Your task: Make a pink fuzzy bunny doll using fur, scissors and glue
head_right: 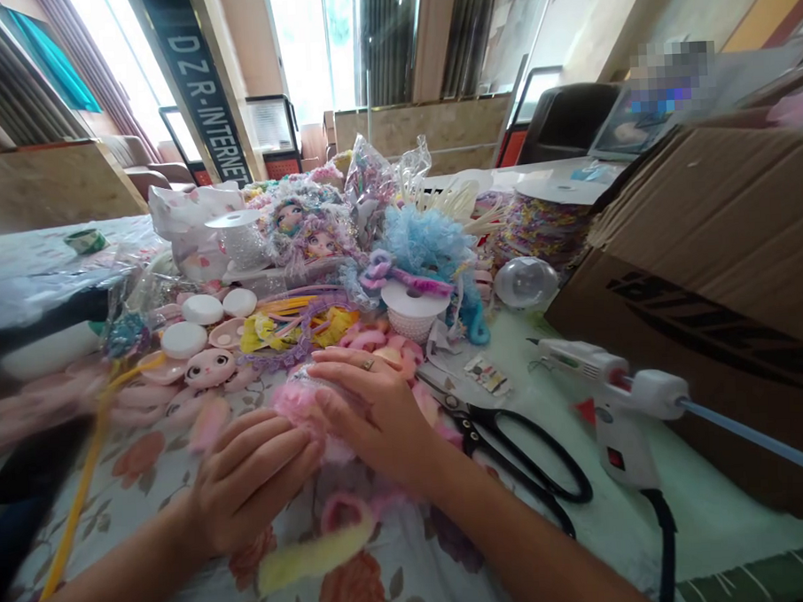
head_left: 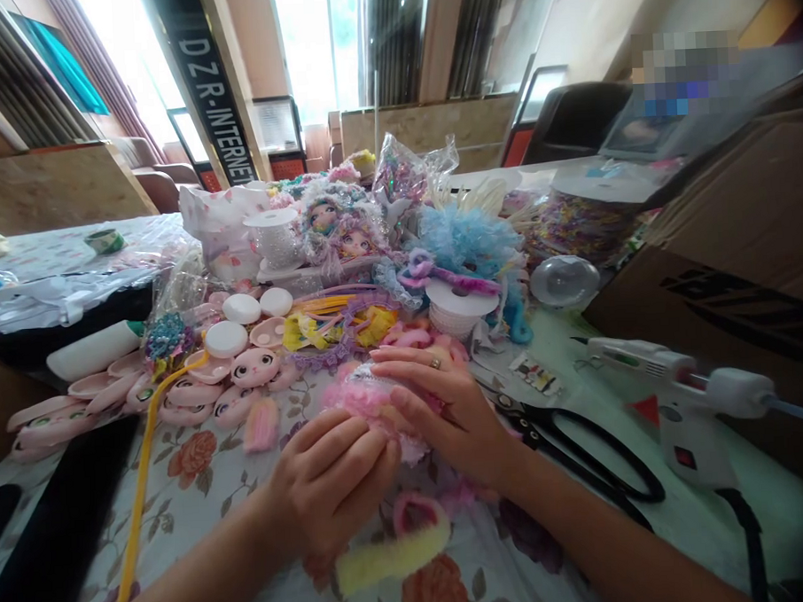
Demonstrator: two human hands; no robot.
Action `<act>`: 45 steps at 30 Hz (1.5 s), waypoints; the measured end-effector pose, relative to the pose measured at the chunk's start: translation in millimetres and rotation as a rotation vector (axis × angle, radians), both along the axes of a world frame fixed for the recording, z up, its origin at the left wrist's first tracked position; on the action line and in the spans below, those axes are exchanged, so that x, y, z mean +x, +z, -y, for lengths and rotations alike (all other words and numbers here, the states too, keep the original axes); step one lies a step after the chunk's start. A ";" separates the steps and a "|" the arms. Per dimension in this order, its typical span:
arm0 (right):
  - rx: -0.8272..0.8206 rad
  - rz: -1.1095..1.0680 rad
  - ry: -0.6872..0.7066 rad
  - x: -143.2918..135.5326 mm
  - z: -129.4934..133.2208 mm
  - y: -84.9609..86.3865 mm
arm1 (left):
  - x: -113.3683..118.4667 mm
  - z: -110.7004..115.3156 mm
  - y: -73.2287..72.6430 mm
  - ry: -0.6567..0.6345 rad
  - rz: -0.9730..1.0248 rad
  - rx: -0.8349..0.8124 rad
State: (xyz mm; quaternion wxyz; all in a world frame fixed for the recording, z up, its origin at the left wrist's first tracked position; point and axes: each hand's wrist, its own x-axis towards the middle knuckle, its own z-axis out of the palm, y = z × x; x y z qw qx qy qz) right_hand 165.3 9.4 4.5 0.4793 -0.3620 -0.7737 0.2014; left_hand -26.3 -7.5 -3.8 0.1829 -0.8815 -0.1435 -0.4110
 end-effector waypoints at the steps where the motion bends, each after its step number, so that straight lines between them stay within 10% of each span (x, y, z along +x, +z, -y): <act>1: 0.002 0.021 0.010 0.1 0.8 0.6 | -0.1 0.0 0.5 -0.005 0.001 0.002; 45: -0.220 -0.020 0.153 4.6 -1.1 4.1 | -0.3 1.9 -6.7 0.090 0.029 0.000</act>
